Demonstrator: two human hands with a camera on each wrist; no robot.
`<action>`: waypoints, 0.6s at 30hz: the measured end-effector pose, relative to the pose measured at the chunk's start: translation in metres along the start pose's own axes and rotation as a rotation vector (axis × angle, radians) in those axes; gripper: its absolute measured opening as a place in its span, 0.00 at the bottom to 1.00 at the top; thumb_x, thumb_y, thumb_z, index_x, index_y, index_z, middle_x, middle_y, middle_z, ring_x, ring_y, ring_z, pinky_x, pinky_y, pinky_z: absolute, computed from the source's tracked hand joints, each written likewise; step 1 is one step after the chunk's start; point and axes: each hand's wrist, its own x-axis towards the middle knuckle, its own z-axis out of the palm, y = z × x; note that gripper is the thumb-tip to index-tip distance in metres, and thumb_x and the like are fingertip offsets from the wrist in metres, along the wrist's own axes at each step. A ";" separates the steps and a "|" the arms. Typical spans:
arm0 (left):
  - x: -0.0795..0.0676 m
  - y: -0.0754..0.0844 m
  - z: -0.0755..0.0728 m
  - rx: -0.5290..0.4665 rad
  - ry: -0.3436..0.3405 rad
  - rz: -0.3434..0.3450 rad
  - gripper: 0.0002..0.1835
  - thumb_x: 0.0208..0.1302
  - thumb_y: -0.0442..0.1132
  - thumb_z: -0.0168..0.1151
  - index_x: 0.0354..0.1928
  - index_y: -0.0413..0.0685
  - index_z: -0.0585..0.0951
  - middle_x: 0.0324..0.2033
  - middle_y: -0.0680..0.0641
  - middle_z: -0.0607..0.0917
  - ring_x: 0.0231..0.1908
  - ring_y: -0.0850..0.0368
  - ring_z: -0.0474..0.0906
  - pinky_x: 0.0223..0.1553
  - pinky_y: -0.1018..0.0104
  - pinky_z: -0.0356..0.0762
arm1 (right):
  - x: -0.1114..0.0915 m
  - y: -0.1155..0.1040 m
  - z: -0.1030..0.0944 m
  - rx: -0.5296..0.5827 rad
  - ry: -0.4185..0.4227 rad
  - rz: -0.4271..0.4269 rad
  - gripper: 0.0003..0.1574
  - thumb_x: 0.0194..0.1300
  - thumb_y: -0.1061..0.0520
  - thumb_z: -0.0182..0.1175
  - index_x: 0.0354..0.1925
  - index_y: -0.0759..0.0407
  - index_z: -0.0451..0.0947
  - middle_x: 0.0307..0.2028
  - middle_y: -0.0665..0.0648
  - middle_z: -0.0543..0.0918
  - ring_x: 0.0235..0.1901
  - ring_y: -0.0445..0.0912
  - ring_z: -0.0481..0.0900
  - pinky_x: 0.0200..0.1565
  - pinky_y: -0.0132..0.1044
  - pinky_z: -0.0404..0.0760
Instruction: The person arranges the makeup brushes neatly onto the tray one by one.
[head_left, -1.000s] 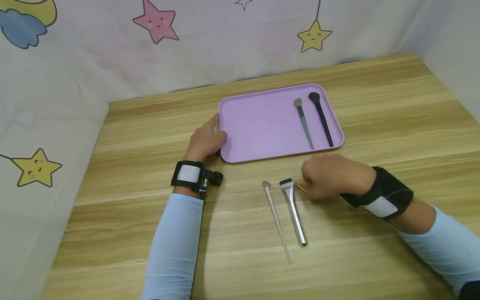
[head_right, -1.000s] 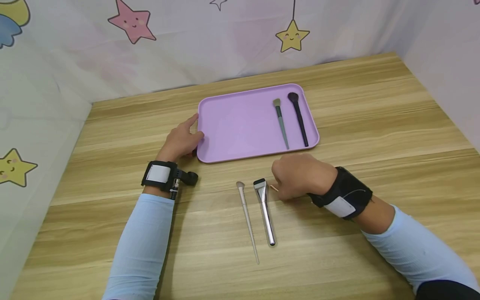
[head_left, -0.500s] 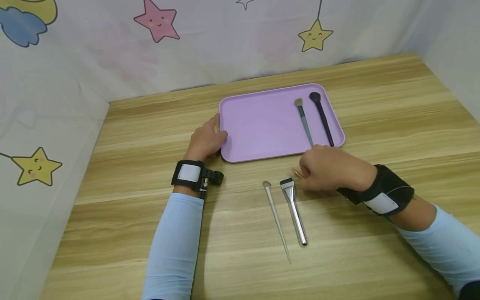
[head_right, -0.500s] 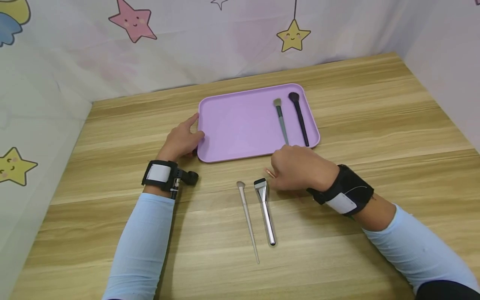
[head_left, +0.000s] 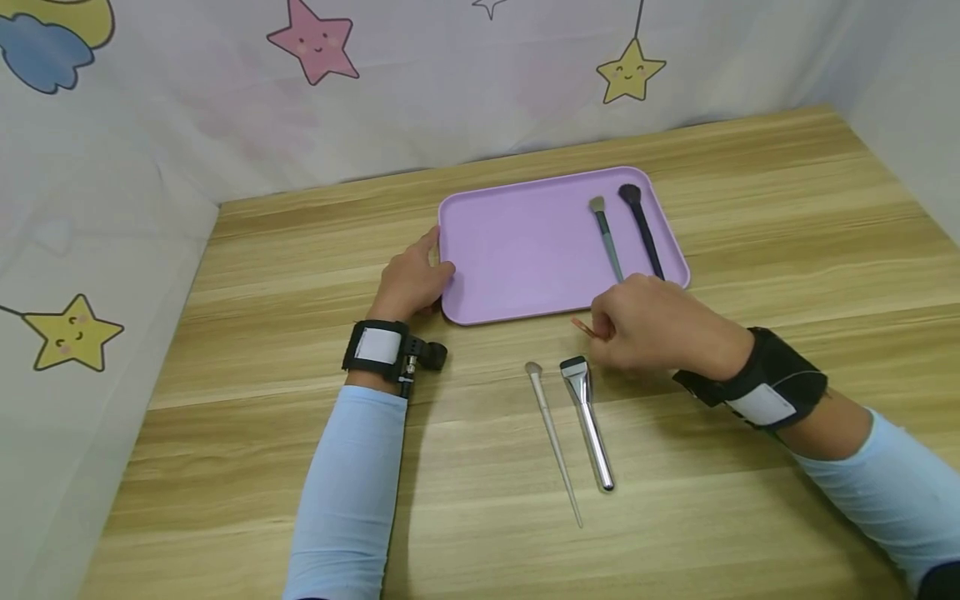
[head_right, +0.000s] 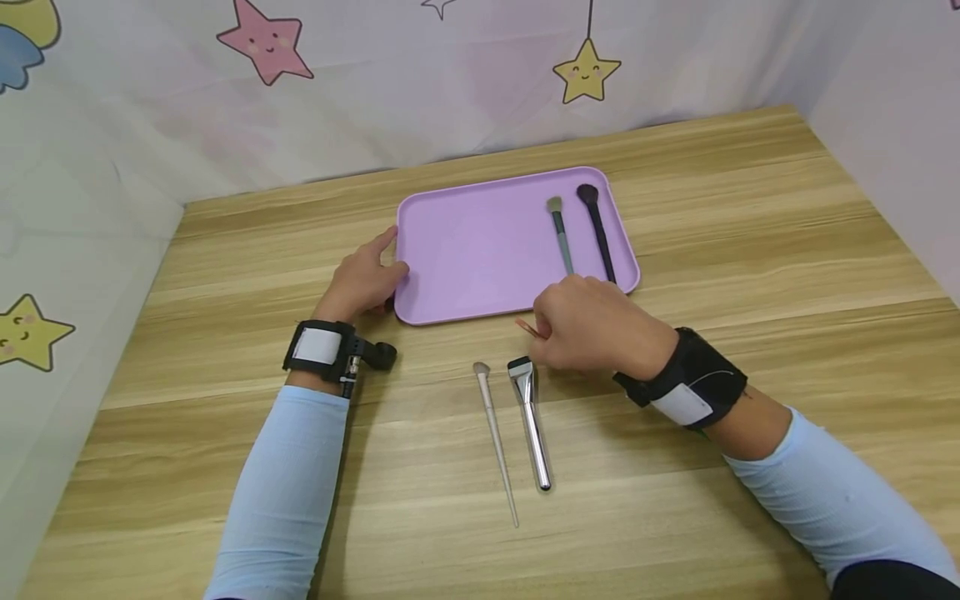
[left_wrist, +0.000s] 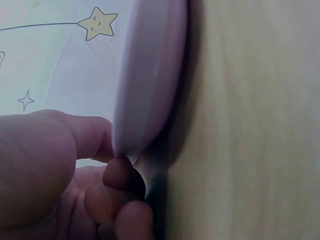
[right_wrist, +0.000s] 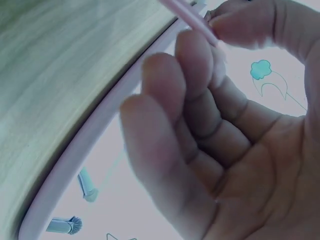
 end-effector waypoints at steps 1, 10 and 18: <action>0.000 0.000 0.000 -0.001 0.000 0.000 0.37 0.60 0.48 0.47 0.72 0.62 0.51 0.23 0.43 0.77 0.13 0.55 0.71 0.15 0.66 0.69 | 0.000 0.000 0.000 0.011 0.016 -0.001 0.11 0.49 0.52 0.61 0.15 0.49 0.73 0.12 0.46 0.70 0.13 0.39 0.66 0.14 0.34 0.66; 0.000 0.000 -0.001 -0.001 0.002 0.013 0.37 0.60 0.48 0.48 0.72 0.61 0.51 0.25 0.43 0.77 0.12 0.56 0.70 0.15 0.66 0.69 | 0.002 0.000 0.002 0.108 0.098 -0.045 0.03 0.48 0.55 0.60 0.21 0.52 0.76 0.13 0.45 0.73 0.09 0.35 0.66 0.13 0.33 0.68; -0.001 0.001 -0.001 0.001 -0.003 0.009 0.36 0.61 0.48 0.47 0.72 0.61 0.51 0.26 0.43 0.77 0.13 0.56 0.70 0.16 0.66 0.69 | 0.006 0.005 0.001 0.085 0.229 -0.061 0.04 0.48 0.56 0.59 0.20 0.52 0.76 0.14 0.44 0.75 0.14 0.36 0.69 0.19 0.35 0.73</action>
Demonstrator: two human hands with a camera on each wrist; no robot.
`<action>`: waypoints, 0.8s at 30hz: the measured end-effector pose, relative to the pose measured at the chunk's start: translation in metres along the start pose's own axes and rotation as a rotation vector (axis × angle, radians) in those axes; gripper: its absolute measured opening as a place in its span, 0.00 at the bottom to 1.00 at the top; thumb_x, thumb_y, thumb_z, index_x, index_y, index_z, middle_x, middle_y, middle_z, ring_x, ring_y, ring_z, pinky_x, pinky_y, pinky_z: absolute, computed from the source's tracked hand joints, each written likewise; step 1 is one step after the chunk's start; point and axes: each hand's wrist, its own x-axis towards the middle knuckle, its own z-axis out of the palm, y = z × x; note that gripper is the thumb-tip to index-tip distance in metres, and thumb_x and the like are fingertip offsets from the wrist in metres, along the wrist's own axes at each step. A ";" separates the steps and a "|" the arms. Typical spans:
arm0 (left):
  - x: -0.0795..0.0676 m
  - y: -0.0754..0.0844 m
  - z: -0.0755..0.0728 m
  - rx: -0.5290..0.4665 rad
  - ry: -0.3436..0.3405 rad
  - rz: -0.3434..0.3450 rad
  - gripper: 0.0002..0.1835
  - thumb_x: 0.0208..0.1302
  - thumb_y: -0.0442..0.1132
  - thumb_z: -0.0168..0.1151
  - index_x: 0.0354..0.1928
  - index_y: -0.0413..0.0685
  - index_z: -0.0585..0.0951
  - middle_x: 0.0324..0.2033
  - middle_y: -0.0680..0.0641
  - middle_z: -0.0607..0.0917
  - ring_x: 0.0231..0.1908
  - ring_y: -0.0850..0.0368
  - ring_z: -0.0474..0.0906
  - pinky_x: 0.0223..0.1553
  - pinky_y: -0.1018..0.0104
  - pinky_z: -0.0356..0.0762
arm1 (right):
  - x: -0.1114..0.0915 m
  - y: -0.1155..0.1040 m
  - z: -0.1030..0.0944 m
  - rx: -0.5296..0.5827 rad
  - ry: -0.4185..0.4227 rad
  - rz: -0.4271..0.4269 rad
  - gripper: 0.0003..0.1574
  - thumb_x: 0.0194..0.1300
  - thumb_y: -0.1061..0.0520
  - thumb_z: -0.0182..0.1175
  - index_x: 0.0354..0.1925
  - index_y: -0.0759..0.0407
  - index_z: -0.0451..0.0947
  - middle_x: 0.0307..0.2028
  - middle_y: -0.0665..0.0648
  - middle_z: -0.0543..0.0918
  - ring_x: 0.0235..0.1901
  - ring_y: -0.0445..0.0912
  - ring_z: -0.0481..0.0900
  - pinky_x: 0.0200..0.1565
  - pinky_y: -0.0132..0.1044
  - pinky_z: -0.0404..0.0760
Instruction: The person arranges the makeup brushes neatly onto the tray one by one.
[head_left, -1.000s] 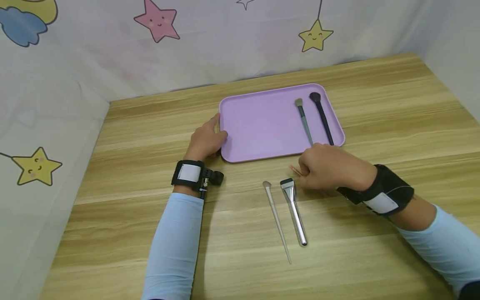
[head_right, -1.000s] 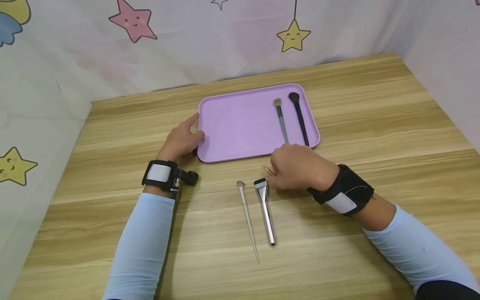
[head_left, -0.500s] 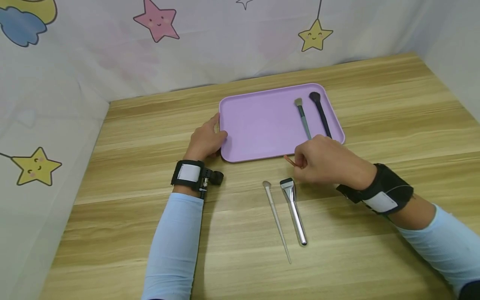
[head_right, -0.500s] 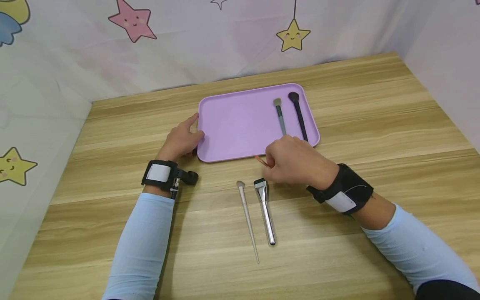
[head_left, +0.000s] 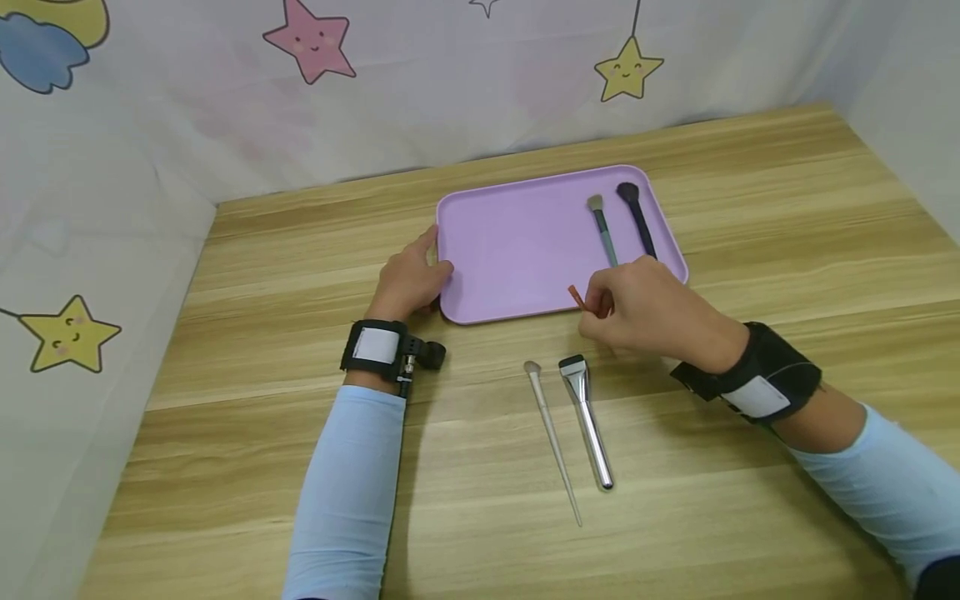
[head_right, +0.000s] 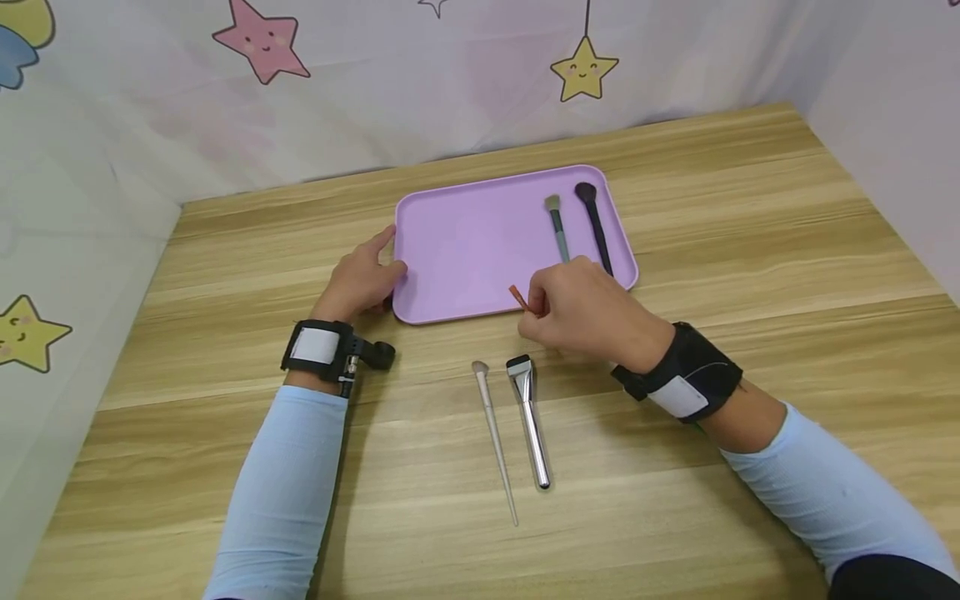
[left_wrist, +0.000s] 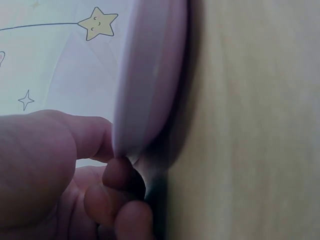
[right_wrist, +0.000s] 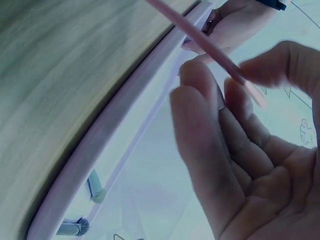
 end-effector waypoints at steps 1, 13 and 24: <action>0.000 0.000 0.000 -0.001 0.002 -0.002 0.36 0.61 0.48 0.47 0.72 0.61 0.51 0.27 0.43 0.77 0.13 0.56 0.70 0.16 0.66 0.69 | 0.000 0.000 0.000 -0.002 0.014 0.003 0.04 0.48 0.56 0.59 0.19 0.52 0.76 0.15 0.44 0.75 0.15 0.36 0.69 0.20 0.35 0.74; -0.002 0.000 -0.001 -0.004 0.000 -0.005 0.36 0.61 0.47 0.47 0.72 0.61 0.51 0.29 0.43 0.78 0.13 0.56 0.71 0.15 0.66 0.69 | 0.002 0.001 0.000 0.001 0.076 0.062 0.02 0.46 0.58 0.61 0.23 0.54 0.76 0.17 0.47 0.75 0.18 0.38 0.70 0.22 0.37 0.73; -0.001 0.000 0.000 -0.004 0.000 -0.005 0.36 0.61 0.47 0.47 0.72 0.61 0.51 0.24 0.43 0.77 0.12 0.55 0.70 0.15 0.66 0.69 | 0.003 0.005 0.002 -0.009 0.141 0.019 0.02 0.50 0.60 0.62 0.26 0.57 0.79 0.19 0.49 0.78 0.20 0.37 0.71 0.22 0.36 0.74</action>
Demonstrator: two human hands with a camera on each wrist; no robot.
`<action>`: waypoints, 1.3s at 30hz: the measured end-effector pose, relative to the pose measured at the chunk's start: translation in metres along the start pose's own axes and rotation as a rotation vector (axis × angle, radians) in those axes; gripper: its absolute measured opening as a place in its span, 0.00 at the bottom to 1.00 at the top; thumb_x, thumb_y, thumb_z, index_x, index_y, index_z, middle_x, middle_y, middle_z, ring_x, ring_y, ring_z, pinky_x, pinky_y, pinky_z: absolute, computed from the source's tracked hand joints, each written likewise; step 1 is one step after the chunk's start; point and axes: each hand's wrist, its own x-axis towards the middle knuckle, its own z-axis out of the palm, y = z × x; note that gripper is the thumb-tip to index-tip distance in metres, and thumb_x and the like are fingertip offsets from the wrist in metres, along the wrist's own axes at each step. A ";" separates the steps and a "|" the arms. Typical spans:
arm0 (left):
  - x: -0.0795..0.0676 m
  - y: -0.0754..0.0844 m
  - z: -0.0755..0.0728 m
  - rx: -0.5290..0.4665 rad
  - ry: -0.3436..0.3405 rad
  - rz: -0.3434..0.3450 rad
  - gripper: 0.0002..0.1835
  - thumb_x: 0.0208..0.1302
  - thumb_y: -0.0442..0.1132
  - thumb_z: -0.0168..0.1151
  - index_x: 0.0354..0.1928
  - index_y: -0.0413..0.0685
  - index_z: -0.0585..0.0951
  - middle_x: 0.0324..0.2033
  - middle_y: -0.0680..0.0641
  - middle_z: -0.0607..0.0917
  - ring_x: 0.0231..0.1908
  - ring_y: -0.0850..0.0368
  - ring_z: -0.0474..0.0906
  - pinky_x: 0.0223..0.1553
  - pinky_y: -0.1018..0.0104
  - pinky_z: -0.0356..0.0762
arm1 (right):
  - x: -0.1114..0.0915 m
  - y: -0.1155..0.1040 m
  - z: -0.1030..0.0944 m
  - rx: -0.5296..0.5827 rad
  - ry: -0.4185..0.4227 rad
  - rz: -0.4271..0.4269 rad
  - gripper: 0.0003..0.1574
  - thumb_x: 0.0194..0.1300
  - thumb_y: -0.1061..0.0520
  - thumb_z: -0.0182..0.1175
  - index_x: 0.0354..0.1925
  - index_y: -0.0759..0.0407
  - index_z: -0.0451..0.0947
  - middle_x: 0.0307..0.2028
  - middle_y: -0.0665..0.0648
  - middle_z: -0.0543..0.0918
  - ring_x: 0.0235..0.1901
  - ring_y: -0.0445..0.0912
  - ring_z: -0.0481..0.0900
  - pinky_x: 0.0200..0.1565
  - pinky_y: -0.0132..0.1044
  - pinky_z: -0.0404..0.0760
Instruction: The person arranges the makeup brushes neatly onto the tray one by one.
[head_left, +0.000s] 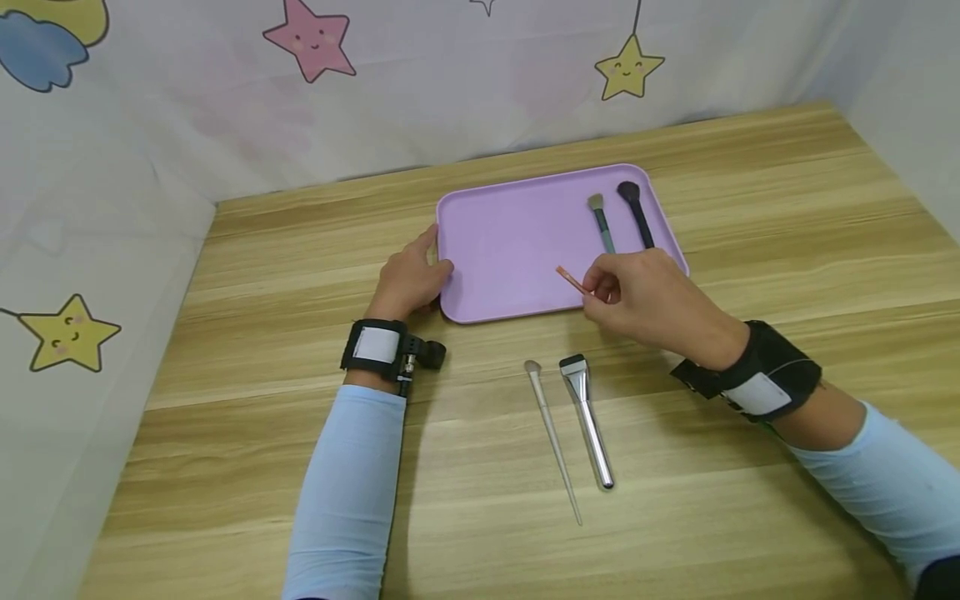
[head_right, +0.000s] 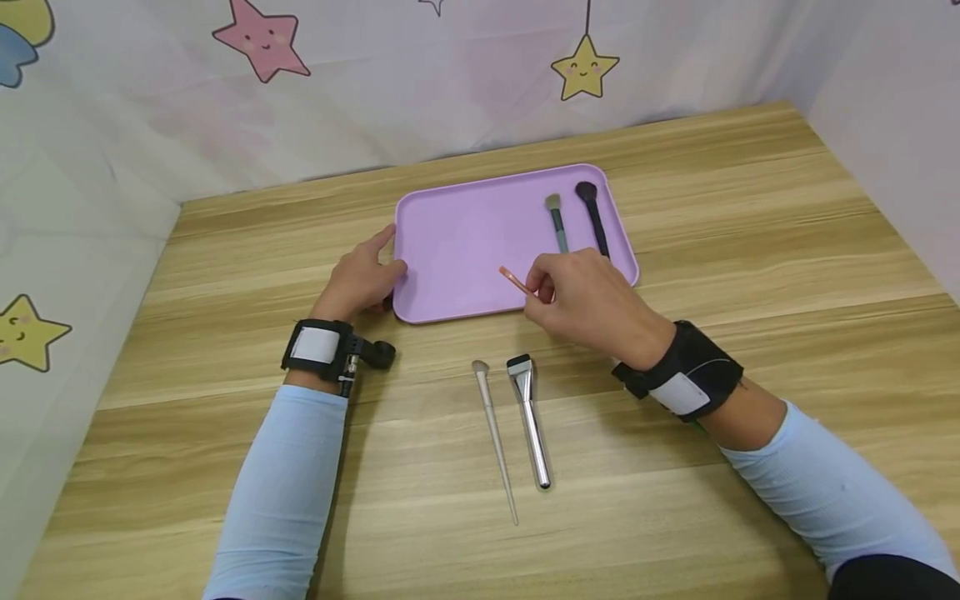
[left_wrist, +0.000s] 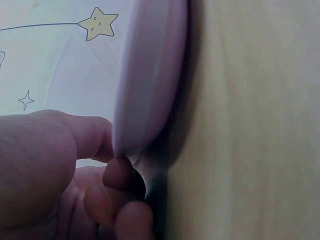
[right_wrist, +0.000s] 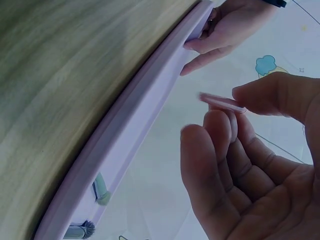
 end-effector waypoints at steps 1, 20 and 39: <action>0.000 0.000 0.000 0.001 0.001 0.001 0.36 0.61 0.47 0.47 0.72 0.61 0.52 0.24 0.43 0.77 0.12 0.56 0.70 0.14 0.66 0.69 | 0.000 0.000 0.000 -0.002 0.004 -0.005 0.02 0.50 0.59 0.62 0.26 0.57 0.79 0.19 0.49 0.78 0.20 0.37 0.71 0.22 0.35 0.74; 0.000 -0.002 0.002 -0.006 -0.008 0.002 0.36 0.61 0.48 0.48 0.72 0.61 0.51 0.31 0.43 0.79 0.13 0.54 0.72 0.14 0.66 0.70 | 0.003 0.001 -0.001 0.043 0.004 0.048 0.06 0.54 0.54 0.63 0.25 0.54 0.78 0.20 0.48 0.77 0.21 0.38 0.71 0.22 0.37 0.73; 0.000 -0.002 -0.001 0.005 0.015 0.005 0.36 0.60 0.48 0.48 0.72 0.61 0.52 0.47 0.42 0.76 0.13 0.53 0.73 0.13 0.66 0.71 | 0.012 0.003 0.000 -0.012 -0.007 0.062 0.09 0.53 0.52 0.61 0.20 0.52 0.78 0.15 0.46 0.76 0.16 0.38 0.69 0.19 0.37 0.71</action>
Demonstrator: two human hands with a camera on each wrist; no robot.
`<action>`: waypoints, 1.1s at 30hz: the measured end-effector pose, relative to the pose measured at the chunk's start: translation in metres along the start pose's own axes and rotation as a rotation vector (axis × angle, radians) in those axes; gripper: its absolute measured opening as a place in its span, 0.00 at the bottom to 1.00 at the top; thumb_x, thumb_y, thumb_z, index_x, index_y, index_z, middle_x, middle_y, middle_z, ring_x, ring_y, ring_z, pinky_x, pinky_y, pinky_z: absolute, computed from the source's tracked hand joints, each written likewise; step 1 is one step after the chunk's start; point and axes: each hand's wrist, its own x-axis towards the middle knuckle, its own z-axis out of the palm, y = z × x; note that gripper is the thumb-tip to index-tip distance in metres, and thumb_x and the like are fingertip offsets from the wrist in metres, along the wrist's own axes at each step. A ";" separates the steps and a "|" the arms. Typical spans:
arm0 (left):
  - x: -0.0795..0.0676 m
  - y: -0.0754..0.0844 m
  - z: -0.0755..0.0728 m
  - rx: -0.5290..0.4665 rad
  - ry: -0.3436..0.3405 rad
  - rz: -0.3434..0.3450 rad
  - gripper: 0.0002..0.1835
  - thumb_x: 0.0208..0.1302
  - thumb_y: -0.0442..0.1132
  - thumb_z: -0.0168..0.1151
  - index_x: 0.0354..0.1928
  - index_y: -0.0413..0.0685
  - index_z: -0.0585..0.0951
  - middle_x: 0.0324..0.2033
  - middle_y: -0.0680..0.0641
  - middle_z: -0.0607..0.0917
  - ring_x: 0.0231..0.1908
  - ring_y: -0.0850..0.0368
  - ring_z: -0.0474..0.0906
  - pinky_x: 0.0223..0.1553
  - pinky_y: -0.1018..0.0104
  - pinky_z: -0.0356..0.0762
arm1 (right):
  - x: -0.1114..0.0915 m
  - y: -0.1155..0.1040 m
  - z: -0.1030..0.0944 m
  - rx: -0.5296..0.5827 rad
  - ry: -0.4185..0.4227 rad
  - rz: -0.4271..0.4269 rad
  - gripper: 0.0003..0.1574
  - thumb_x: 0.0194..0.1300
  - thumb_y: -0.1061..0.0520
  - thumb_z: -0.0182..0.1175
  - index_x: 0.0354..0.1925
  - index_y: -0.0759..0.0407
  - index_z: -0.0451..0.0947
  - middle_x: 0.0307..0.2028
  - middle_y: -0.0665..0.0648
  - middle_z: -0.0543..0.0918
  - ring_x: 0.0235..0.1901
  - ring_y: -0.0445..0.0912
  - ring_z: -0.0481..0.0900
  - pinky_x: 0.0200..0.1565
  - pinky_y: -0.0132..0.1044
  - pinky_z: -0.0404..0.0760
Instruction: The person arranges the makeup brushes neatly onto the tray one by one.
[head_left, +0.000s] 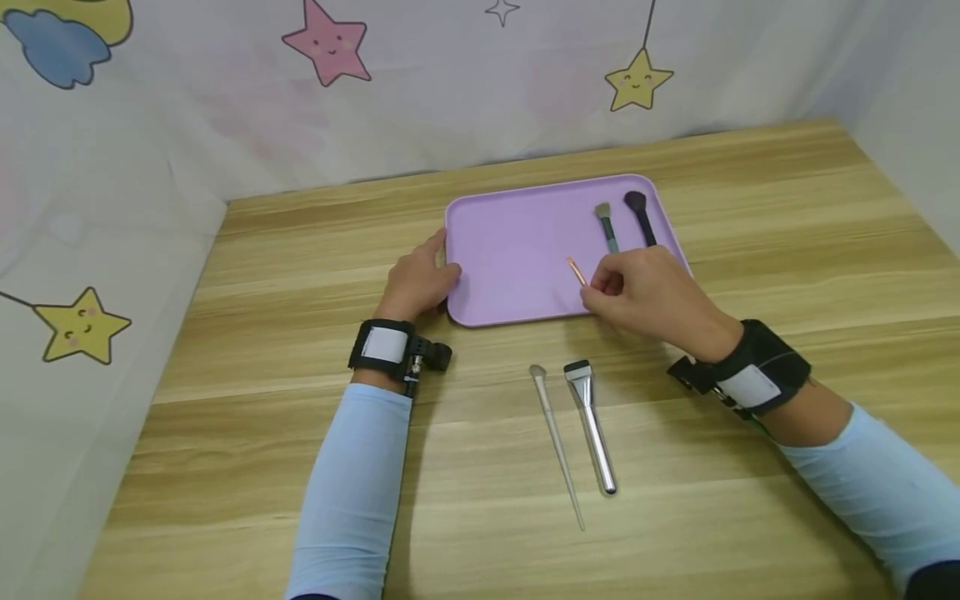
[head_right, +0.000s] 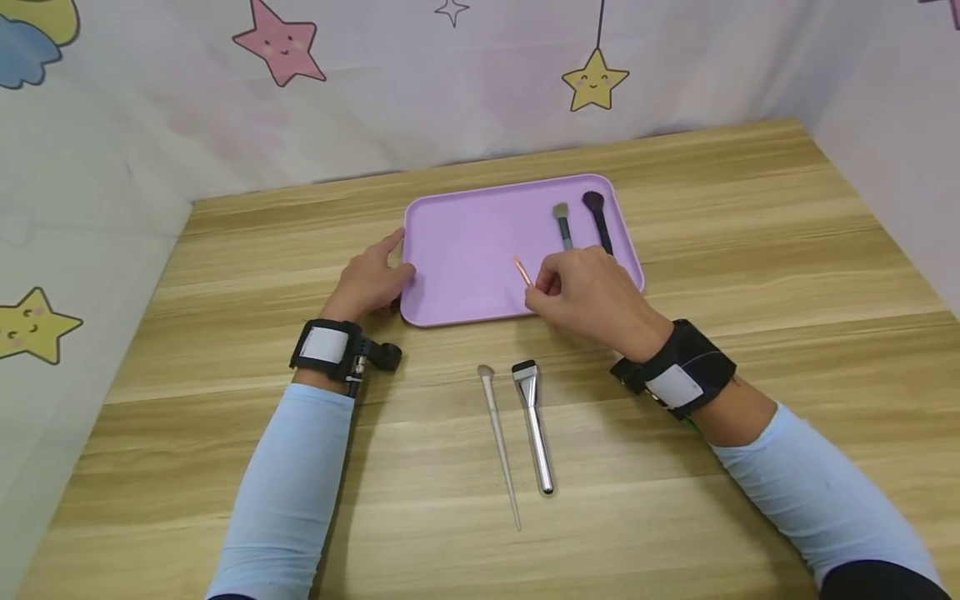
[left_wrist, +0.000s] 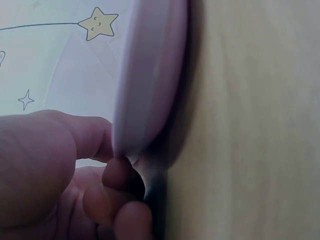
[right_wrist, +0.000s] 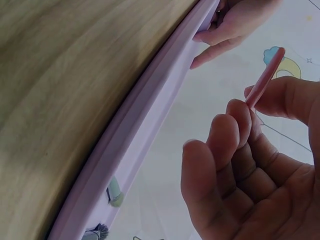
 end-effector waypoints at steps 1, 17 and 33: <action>0.000 0.000 0.000 0.000 0.000 0.000 0.36 0.60 0.48 0.48 0.72 0.62 0.52 0.49 0.42 0.75 0.13 0.54 0.73 0.13 0.66 0.71 | 0.000 0.000 0.000 0.000 -0.002 0.004 0.09 0.53 0.52 0.61 0.20 0.52 0.78 0.15 0.46 0.75 0.16 0.39 0.69 0.19 0.37 0.71; 0.001 -0.003 0.000 -0.002 -0.004 0.004 0.36 0.61 0.48 0.48 0.72 0.62 0.52 0.47 0.42 0.76 0.12 0.53 0.72 0.13 0.66 0.70 | 0.003 0.003 0.008 -0.007 -0.053 0.038 0.09 0.52 0.52 0.61 0.19 0.52 0.78 0.13 0.46 0.74 0.13 0.40 0.67 0.15 0.37 0.67; 0.001 -0.001 0.000 -0.005 -0.001 0.002 0.36 0.61 0.47 0.48 0.72 0.59 0.53 0.36 0.43 0.78 0.12 0.53 0.72 0.12 0.66 0.70 | 0.009 0.004 0.009 0.001 -0.070 0.065 0.10 0.53 0.52 0.60 0.19 0.52 0.77 0.14 0.48 0.74 0.13 0.41 0.67 0.16 0.37 0.67</action>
